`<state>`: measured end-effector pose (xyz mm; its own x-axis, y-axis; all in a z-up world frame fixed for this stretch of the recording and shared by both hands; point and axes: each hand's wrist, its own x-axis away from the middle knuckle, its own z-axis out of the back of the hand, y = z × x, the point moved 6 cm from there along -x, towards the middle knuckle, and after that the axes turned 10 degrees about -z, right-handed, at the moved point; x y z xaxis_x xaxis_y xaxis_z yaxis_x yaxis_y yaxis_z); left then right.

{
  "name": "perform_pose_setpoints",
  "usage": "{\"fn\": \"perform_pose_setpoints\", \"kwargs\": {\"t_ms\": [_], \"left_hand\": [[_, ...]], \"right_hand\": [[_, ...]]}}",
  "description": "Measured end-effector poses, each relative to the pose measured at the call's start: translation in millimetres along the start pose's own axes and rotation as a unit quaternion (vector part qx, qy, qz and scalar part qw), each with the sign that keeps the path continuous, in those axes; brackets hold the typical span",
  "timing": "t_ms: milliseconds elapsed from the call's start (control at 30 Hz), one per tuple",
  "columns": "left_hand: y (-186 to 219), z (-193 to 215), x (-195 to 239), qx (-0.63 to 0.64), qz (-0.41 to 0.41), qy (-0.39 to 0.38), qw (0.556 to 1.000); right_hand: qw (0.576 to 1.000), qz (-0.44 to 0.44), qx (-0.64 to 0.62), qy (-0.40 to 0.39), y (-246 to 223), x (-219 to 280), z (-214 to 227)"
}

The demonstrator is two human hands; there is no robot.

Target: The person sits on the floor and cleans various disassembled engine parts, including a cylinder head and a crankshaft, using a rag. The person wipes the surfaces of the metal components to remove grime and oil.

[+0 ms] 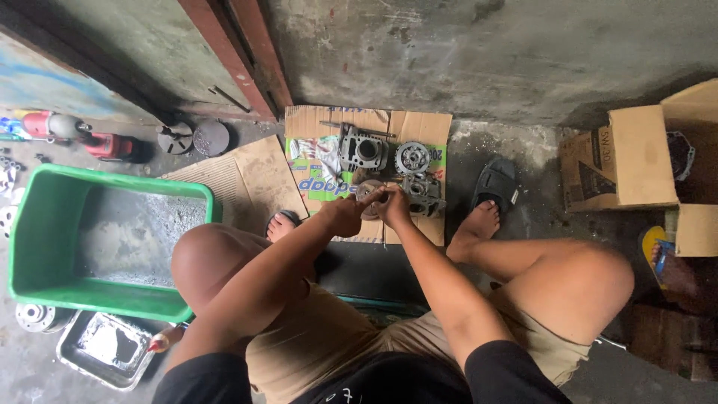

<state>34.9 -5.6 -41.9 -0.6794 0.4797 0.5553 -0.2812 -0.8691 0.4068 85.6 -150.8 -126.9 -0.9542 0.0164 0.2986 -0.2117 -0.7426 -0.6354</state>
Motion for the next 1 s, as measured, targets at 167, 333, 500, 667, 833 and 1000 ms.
{"fn": "perform_pose_setpoints", "kwargs": {"t_ms": [167,333,500,667,833,1000], "left_hand": [[-21,-16,-27,0.008,0.003,0.007,1.0],[1,17,10,0.019,-0.007,-0.005,1.0],[6,28,17,0.102,-0.037,-0.044,0.993],[14,60,31,0.145,-0.054,0.04,0.987],[13,98,43,0.182,-0.134,0.212,0.951],[-5,111,53,0.167,-0.062,0.279,0.944]], "right_hand": [[0.993,-0.078,-0.093,0.01,15,-7,-13],[0.983,-0.011,-0.184,0.002,32,-15,-29],[0.983,0.072,-0.168,0.002,-39,25,40],[0.985,0.112,-0.13,-0.01,-57,25,67],[0.981,0.153,-0.12,-0.027,-109,32,129],[0.978,0.172,0.025,-0.118,-127,22,191]]}}
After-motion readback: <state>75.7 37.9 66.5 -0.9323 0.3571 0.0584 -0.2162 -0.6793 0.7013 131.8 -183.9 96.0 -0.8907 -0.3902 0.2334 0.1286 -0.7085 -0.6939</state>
